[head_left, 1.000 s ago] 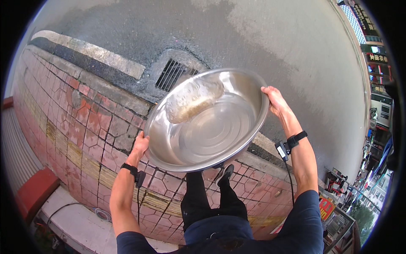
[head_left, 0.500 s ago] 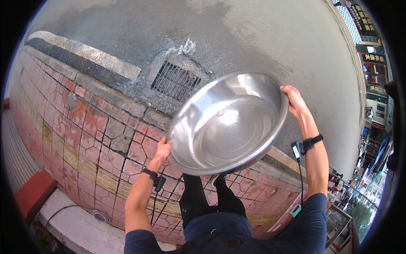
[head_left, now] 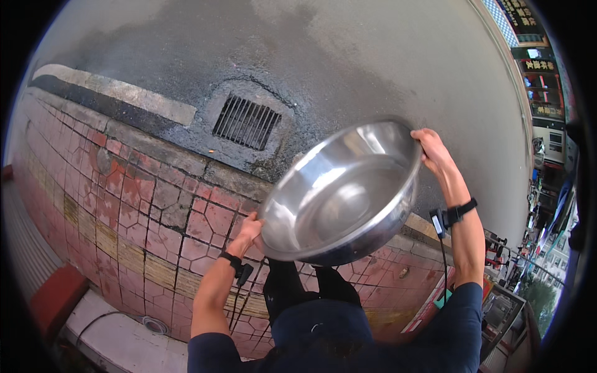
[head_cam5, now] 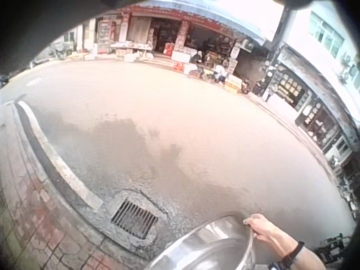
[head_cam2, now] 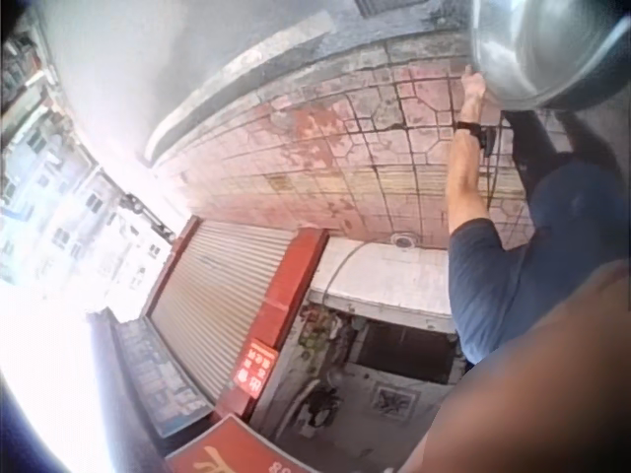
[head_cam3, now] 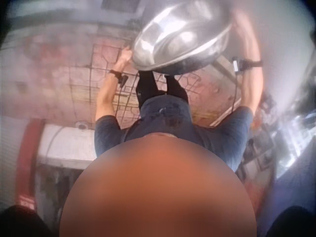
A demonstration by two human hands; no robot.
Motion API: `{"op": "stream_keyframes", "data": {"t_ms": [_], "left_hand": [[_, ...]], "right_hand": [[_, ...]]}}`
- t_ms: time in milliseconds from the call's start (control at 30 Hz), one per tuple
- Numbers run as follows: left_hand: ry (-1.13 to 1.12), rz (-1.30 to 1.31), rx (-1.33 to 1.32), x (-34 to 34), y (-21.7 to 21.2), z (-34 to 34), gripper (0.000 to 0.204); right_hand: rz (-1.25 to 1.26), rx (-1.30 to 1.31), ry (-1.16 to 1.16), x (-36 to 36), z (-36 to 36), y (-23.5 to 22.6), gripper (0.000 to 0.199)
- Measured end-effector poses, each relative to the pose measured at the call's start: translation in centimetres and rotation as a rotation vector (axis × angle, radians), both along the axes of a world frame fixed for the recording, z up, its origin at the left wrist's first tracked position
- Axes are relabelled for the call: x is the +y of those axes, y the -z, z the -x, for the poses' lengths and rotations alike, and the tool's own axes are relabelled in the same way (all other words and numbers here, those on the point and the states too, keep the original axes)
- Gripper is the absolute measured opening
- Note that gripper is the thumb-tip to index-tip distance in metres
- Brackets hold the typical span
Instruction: The person washes a white pedestal fan by submerging its head in a large metal basin of water, scrubbing the surface with hands, then rinses the basin and refills it with fresh water from a tap.
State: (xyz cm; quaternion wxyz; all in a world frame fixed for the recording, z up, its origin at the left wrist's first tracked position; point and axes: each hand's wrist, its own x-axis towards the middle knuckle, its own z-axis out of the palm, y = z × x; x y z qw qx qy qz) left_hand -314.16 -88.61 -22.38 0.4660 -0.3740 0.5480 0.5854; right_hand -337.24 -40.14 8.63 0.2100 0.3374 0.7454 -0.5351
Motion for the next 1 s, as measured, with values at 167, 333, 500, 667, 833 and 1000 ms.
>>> {"op": "stream_keyframes", "data": {"t_ms": [167,333,500,667,833,1000], "left_hand": [[-0.144,0.296,0.657,-2.4,-8.2,2.5,0.067],[-0.016,0.322,0.740,-2.3,-8.6,4.9,0.079],[0.252,0.122,0.173,2.5,-6.0,-0.3,0.074],[0.166,0.181,0.541,3.0,-8.1,-1.8,0.070],[-0.129,0.340,0.983,-2.0,-14.6,3.8,0.074],[-0.067,0.345,0.766,-2.4,-13.9,3.1,0.074]], "right_hand": [[0.063,0.311,0.007,-0.8,-9.2,-4.9,0.021],[-0.013,0.338,-0.037,-2.1,-9.4,-4.6,0.038],[-0.156,-0.120,0.090,3.2,-10.0,-4.9,0.019],[-0.124,0.088,0.083,4.1,-16.5,-8.2,0.025],[-0.022,0.477,-0.077,0.7,-17.0,-10.2,0.042],[-0.223,0.506,-0.246,-2.6,-12.8,-11.2,0.040]]}}
